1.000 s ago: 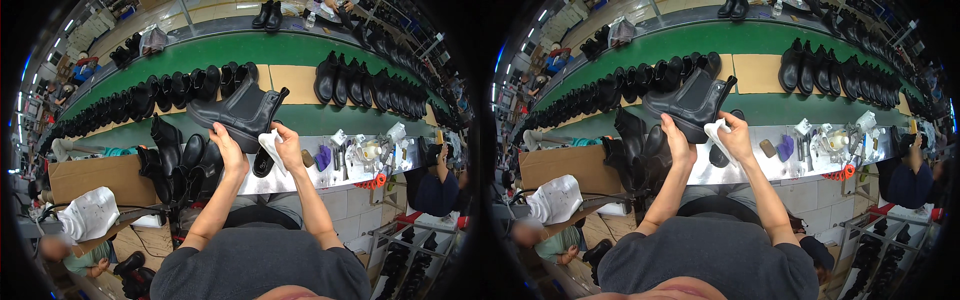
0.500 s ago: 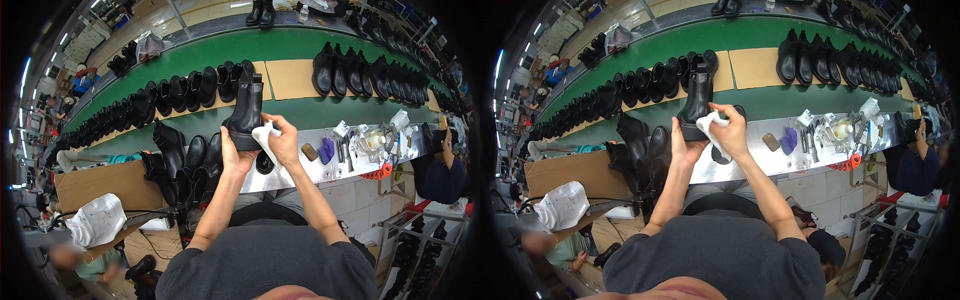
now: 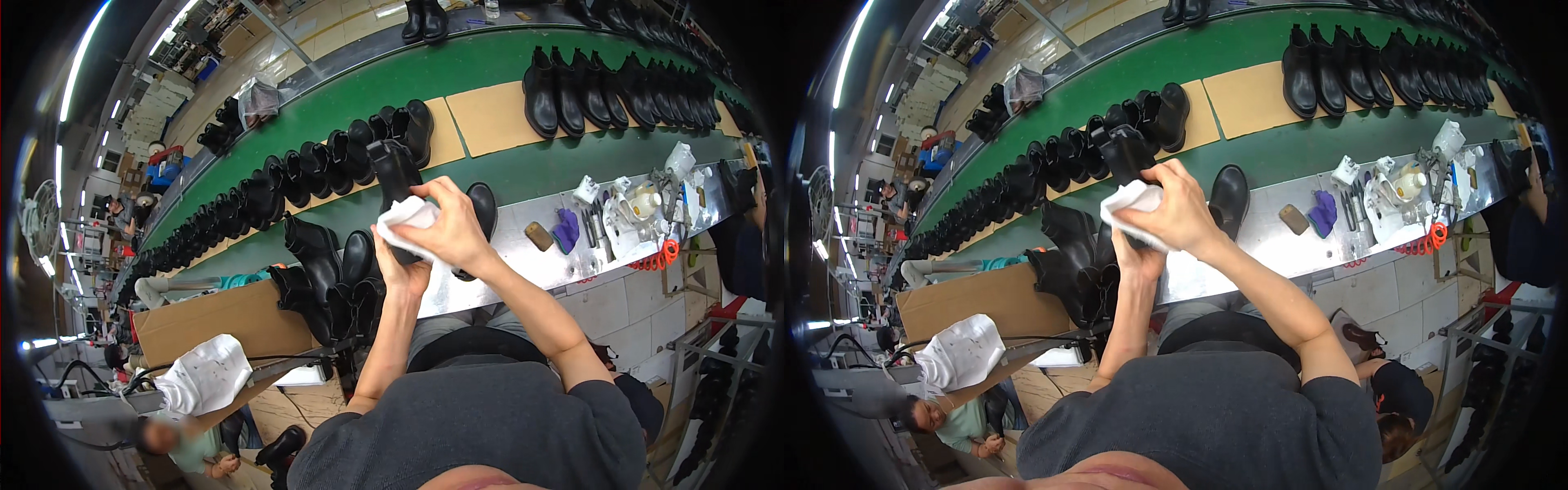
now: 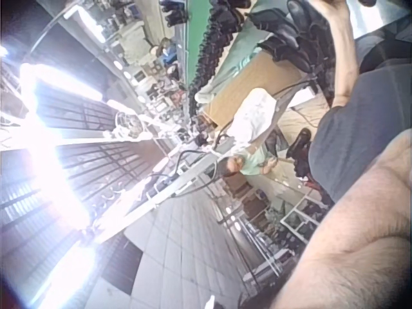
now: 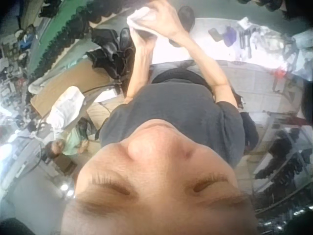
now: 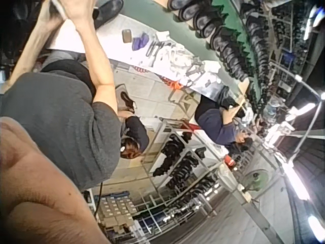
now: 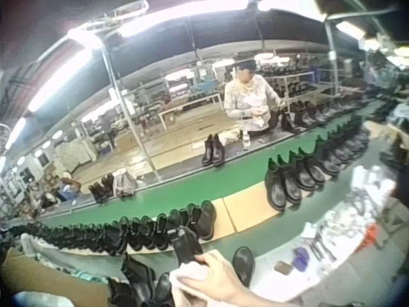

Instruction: The person picks up black leather boots from a conveyor belt, wipes them with a white cloth, applies a substance from a white bottle, and polishes them with a purple cloth. The person handles the boots one at a time, rotating them to clean different sides before placing them back on the belt.

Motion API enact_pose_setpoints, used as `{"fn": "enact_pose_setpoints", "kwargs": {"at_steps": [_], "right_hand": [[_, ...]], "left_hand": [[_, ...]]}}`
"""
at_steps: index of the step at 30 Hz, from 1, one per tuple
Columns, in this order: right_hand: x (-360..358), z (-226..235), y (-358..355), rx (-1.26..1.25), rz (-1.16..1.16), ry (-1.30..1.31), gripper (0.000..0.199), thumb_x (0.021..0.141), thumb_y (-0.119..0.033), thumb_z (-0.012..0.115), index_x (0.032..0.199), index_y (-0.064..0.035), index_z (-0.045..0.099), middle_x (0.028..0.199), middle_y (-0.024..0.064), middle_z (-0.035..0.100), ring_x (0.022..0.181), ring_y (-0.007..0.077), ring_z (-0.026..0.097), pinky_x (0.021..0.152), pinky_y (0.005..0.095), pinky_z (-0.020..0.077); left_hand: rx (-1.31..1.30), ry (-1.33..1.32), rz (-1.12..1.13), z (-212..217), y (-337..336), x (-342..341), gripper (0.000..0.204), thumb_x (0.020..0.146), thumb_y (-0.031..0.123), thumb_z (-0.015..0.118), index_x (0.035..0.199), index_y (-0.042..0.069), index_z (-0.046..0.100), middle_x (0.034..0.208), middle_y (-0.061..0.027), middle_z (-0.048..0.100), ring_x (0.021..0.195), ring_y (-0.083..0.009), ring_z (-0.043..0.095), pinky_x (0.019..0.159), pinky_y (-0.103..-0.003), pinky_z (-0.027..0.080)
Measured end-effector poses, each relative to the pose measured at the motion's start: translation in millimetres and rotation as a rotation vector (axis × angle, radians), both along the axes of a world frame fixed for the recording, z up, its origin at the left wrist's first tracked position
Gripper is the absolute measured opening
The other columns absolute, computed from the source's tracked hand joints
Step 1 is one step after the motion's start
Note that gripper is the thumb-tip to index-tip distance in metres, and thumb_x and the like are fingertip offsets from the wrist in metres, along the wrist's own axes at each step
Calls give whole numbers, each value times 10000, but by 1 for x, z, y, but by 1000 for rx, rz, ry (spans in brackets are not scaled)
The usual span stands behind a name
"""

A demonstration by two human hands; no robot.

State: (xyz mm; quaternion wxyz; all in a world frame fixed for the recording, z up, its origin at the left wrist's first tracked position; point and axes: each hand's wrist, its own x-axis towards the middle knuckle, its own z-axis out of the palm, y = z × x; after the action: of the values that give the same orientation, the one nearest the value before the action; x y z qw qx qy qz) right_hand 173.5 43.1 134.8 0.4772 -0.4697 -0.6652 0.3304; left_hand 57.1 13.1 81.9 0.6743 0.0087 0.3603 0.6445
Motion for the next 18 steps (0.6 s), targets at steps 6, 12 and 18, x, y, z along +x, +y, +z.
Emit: {"fn": "enact_pose_setpoints", "kwargs": {"at_steps": [6,12,18], "right_hand": [[15,-34,22,-314,374,596,215,802,-42,699,1009,17,686,921,32,603,869,96,589,746,230,476],[5,0,11,375,-4,-77,419,697,-238,801,927,68,631,768,172,638,651,317,650,587,362,510],[23,-17,50,-184,89,437,239,877,-97,644,1059,56,660,876,28,684,755,55,598,659,214,495]], "left_hand": [[200,-180,-158,7,-5,-11,523,968,501,322,1259,110,510,1246,-112,557,1143,-286,554,927,-444,497],[45,96,-80,14,-5,-2,639,955,598,232,1316,113,440,1278,-123,530,1143,-303,556,926,-496,487],[-29,111,-84,9,3,-3,662,930,647,254,1218,99,489,1069,-123,613,940,-290,629,737,-512,549]]}}
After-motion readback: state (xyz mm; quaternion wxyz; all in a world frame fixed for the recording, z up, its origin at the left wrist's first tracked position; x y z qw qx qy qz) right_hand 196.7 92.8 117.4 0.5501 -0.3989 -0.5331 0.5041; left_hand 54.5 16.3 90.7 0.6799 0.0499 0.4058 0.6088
